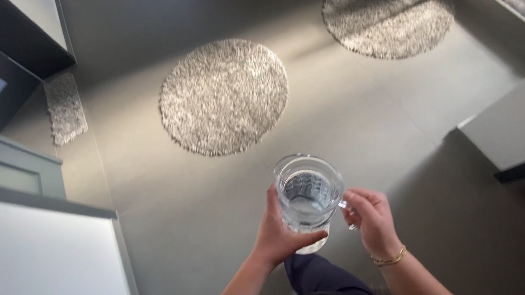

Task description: The person fills a glass pitcher with water from a bathroom tap, then walks to a hallway and pours the water into the soil of several potted plants lined up along the wall.

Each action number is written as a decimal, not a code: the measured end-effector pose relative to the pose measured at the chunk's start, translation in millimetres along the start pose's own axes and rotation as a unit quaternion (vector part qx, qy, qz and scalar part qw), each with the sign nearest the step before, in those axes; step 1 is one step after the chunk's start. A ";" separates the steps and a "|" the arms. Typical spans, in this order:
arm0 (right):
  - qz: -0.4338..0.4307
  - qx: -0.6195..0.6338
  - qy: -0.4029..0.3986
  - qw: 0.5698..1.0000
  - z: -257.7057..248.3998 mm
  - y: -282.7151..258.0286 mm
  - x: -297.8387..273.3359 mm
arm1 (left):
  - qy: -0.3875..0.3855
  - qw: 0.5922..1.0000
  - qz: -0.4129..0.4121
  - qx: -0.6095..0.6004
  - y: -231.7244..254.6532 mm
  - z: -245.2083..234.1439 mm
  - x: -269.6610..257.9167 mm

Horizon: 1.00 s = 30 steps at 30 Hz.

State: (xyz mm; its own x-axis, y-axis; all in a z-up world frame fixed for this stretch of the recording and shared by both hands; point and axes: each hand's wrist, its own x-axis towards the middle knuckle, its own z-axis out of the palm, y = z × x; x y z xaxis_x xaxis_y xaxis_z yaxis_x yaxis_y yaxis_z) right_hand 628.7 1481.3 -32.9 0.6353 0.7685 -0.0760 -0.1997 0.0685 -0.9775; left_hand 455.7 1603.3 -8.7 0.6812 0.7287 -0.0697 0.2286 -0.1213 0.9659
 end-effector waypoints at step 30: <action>0.025 0.000 0.020 1.000 130.2 -24.8 589.3 | -0.063 0.984 -0.152 0.068 -2.6 -160.3 594.4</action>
State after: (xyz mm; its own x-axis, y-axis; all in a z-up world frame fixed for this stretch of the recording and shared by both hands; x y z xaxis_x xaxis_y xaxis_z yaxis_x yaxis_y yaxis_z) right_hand 910.8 2015.4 -27.7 0.6536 0.7453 -0.1315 -0.2316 0.0316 -0.9723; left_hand 748.6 2144.8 -12.8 0.6451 0.6576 -0.3892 0.5206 -0.0053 0.8538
